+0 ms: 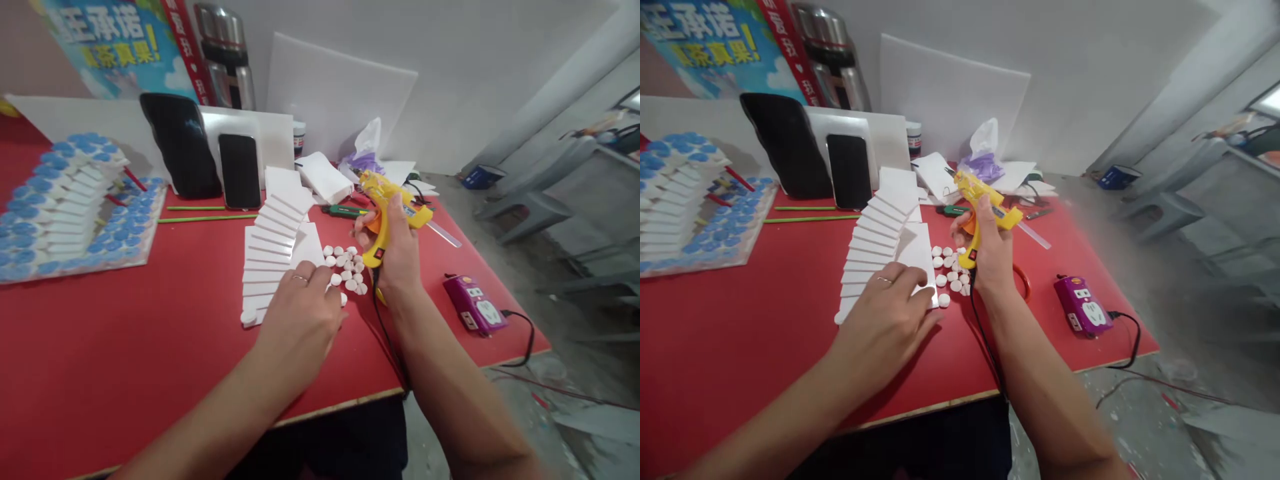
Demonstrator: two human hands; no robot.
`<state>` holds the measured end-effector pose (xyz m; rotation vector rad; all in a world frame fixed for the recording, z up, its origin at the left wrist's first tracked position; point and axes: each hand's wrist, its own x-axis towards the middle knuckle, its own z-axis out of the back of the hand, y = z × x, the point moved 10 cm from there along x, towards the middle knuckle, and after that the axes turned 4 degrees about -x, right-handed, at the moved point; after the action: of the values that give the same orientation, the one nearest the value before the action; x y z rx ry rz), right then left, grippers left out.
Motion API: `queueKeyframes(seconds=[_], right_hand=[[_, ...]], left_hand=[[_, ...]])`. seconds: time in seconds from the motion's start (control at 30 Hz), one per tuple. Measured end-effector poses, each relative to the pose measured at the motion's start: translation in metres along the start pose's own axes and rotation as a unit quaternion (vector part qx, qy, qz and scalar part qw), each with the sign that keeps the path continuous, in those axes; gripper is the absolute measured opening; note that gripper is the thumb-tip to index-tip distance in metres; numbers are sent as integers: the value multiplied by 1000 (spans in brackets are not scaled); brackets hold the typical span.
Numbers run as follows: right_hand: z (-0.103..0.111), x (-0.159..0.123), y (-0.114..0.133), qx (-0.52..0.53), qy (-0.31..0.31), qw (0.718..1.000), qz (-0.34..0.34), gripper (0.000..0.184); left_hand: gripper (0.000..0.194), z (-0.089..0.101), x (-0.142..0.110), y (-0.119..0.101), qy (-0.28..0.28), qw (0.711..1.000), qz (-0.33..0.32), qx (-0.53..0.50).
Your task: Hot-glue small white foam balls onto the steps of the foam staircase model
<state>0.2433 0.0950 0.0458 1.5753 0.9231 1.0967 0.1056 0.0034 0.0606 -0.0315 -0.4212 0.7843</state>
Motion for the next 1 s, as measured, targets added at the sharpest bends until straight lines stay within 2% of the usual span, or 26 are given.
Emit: queueKeyframes(seconds=[0.13, 0.3, 0.37, 0.43, 0.47, 0.5, 0.53, 0.6, 0.67, 0.73, 0.83, 0.93, 1.0], right_hand=[[-1, 0, -4, 33, 2, 999, -22, 45], [-7, 0, -5, 70, 22, 997, -30, 45], [-7, -1, -2, 80, 23, 996, -20, 43], [-8, -1, -1, 78, 32, 996, -19, 43], [-9, -2, -1, 73, 41, 996, -19, 44], [-12, -4, -1, 68, 53, 996, -21, 45], [-15, -6, -1, 63, 67, 996, -21, 46], [-22, -11, -2, 65, 93, 993, -21, 44], [-33, -19, -4, 72, 125, 989, -29, 37], [-46, -30, -9, 78, 171, 981, -49, 35], [-66, -47, -17, 71, 240, 965, -78, 35], [-76, -58, -23, 59, 284, 953, -89, 36], [-80, -63, -24, 46, 305, 947, -88, 38]], left_hand=[[21, -28, 14, -9, 30, 999, -11, 25], [10, -43, 12, -13, 31, 999, -17, 39], [10, -36, 9, -18, 11, 999, -37, 16], [14, -15, 3, -14, -36, 997, -47, -52], [16, -1, 0, -4, -63, 992, -37, -103], [18, 17, -4, 14, -103, 981, 1, -163], [20, 27, -8, 40, -117, 966, 62, -220], [22, 42, -20, 93, -146, 917, 170, -330], [25, 49, -34, 140, -189, 846, 244, -436], [30, 44, -47, 171, -202, 797, 289, -490], [33, 21, -60, 187, -177, 750, 330, -546], [39, 3, -65, 179, -158, 708, 331, -603], [37, 2, -64, 175, -164, 692, 325, -623]])
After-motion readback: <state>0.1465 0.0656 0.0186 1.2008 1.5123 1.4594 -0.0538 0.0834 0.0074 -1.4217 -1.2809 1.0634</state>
